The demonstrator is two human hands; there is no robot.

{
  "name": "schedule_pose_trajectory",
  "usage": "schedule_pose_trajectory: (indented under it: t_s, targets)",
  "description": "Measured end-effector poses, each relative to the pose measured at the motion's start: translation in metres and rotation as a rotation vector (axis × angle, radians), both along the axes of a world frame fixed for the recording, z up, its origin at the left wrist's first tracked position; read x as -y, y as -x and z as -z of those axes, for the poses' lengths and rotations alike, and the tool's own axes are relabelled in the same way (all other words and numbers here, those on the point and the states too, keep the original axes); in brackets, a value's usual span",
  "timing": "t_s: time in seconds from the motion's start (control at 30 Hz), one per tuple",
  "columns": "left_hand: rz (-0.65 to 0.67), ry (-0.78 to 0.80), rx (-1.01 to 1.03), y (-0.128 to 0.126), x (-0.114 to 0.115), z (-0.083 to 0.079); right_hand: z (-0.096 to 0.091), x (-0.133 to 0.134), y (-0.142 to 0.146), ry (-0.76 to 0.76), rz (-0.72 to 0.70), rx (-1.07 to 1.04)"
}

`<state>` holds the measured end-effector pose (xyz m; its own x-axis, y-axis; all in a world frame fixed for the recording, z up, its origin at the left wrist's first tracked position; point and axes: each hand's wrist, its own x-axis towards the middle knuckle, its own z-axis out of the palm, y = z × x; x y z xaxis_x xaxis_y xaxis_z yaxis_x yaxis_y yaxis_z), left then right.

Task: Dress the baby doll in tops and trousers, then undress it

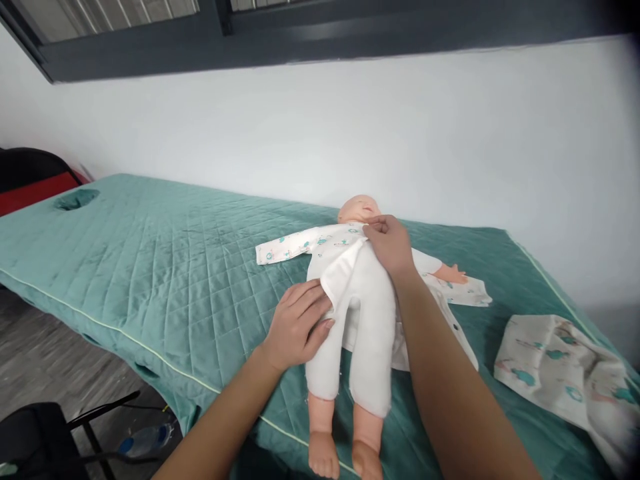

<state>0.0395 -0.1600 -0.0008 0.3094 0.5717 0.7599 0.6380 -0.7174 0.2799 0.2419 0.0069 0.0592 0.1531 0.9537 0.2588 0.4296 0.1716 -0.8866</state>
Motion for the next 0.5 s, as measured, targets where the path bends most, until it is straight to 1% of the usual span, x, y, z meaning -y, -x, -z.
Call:
schedule_pose_trajectory:
  t_s: [0.1,0.2,0.27,0.33,0.4,0.43,0.5]
  targets:
    - [0.068,0.048,-0.090,-0.001,-0.003,-0.003,0.001,0.005,-0.001,-0.014,-0.018,-0.025]
    - [0.173,0.085,-0.186,-0.003,-0.003,-0.010,0.004,0.011,-0.005,-0.042,-0.046,-0.031]
    - [0.249,0.112,-0.242,-0.006,-0.002,-0.018,0.006,0.015,-0.014,-0.092,-0.074,-0.023]
    - [0.304,0.153,-0.221,-0.010,-0.004,-0.028,0.009,0.020,-0.030,-0.165,-0.068,-0.005]
    - [0.293,0.190,-0.090,-0.016,-0.013,-0.037,0.014,0.025,-0.054,-0.232,0.009,-0.013]
    - [0.263,0.206,-0.008,-0.020,-0.021,-0.041,0.017,0.029,-0.068,-0.247,0.081,-0.032]
    - [0.171,0.253,0.129,-0.030,-0.042,-0.049,0.027,0.036,-0.096,-0.220,0.276,-0.076]
